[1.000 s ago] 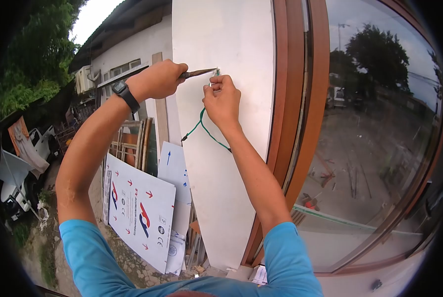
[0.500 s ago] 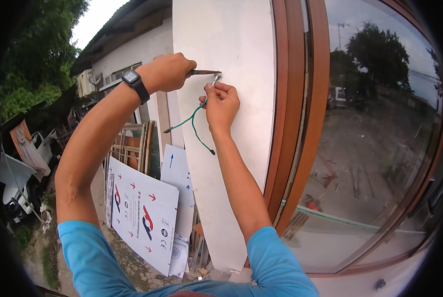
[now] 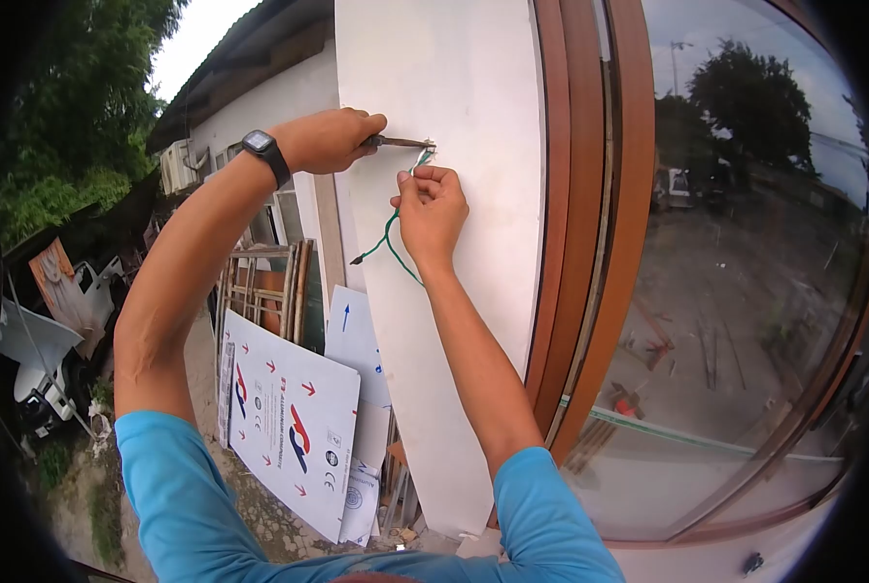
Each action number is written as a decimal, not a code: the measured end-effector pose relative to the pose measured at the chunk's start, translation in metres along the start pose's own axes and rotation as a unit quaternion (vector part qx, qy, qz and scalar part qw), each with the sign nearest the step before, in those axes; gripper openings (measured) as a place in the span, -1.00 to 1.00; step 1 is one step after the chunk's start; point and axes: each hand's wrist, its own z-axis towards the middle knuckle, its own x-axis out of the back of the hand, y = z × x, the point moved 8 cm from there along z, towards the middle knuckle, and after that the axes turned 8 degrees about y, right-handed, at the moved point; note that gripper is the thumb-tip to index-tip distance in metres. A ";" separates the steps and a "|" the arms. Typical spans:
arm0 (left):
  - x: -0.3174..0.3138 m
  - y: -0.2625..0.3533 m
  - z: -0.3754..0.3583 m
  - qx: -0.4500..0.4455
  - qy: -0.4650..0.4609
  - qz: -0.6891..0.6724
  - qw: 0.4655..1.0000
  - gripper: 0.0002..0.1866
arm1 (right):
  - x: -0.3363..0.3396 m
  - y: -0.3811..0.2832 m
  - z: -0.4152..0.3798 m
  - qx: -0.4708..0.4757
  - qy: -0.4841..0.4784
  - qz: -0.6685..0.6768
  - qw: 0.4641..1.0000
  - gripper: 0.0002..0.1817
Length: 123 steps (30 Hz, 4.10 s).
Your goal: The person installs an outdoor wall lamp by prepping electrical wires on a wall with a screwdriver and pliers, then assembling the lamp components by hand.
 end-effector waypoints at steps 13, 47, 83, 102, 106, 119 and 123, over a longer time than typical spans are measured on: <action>0.042 0.105 -0.029 0.011 0.022 -0.013 1.000 -0.87 | -0.003 0.003 -0.010 0.168 0.069 -0.081 0.980 -0.77; 0.013 0.022 -0.008 -0.046 0.103 0.079 0.990 -0.89 | -0.001 0.007 0.001 0.041 0.040 0.029 0.998 -0.75; 0.028 0.050 -0.023 -0.030 0.090 0.186 0.978 -0.74 | -0.011 0.013 -0.016 0.013 0.088 0.104 0.991 -0.59; -0.006 0.020 -0.008 -0.099 0.077 0.203 0.971 -0.73 | 0.001 0.008 -0.005 0.036 0.033 0.031 0.998 -0.62; -0.008 0.011 0.006 -0.092 0.010 0.182 0.979 -0.70 | 0.001 0.002 -0.004 0.042 0.027 0.020 0.999 -0.61; 0.014 0.061 -0.030 0.067 -0.007 0.064 0.996 -0.88 | 0.004 0.001 -0.014 0.021 0.043 0.002 0.999 -0.65; 0.036 0.016 -0.053 0.139 0.047 -0.037 0.988 -0.82 | 0.022 -0.022 -0.003 0.073 0.010 -0.113 0.991 -0.71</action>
